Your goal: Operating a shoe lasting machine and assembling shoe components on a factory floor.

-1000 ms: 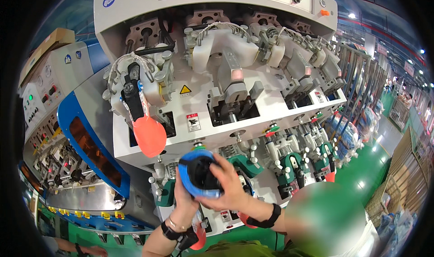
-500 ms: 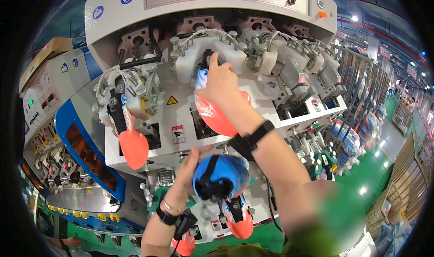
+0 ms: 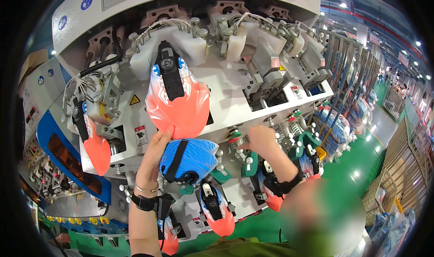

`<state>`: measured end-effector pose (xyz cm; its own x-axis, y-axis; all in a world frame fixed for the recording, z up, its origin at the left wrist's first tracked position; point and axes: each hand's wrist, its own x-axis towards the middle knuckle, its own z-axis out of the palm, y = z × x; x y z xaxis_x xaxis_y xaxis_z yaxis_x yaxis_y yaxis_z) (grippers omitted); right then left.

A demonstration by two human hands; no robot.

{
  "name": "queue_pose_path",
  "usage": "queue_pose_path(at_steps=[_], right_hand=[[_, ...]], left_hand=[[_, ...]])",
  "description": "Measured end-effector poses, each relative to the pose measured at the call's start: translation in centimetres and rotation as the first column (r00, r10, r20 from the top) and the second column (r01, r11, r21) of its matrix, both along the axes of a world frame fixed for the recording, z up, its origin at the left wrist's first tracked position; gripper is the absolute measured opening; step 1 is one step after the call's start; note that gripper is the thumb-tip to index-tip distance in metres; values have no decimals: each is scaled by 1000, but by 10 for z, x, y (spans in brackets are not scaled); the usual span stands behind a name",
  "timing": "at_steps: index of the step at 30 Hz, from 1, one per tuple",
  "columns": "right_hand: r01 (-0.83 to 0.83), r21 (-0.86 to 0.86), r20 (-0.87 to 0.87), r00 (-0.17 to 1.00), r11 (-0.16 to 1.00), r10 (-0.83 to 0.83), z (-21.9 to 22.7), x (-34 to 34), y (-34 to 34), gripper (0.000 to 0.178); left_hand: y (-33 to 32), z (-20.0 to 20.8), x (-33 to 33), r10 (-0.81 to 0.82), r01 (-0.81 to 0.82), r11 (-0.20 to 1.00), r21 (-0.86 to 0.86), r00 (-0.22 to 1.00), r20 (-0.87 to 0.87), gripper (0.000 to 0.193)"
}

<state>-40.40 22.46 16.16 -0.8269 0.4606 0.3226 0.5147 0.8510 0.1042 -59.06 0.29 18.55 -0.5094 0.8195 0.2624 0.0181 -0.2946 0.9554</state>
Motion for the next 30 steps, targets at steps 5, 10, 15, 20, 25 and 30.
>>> queue_pose_path(at_steps=[5, 10, 15, 20, 25, 30], right_hand=[[-103, -18, -276, 957, 995, 94, -48, -27, 24, 48], [-476, -300, -753, 650, 827, 101, -41, 34, -68, 27], [-742, -177, -855, 441, 646, 272, -61, 41, -125, 102], [-754, -294, -929, 370, 587, 11, -47, 41, -72, 104], [-638, -112, -975, 220, 762, 41, 54, 46, -19, 78], [132, 9, -794, 603, 991, -74, 177, 8, 92, 67]], left_hand=[[8, -1, 9, 21, -22, 999, 29, 999, 37, 29], [-2, -34, 11, 257, -262, 965, 18, 958, 130, 35], [15, -68, 91, 13, -110, 982, 155, 852, 523, 48], [39, -46, 114, -234, 134, 967, 216, 800, 552, 45], [34, -35, 108, -360, 118, 899, 423, 751, 554, 32], [79, -30, 133, -139, 104, 986, 127, 940, 310, 35]])
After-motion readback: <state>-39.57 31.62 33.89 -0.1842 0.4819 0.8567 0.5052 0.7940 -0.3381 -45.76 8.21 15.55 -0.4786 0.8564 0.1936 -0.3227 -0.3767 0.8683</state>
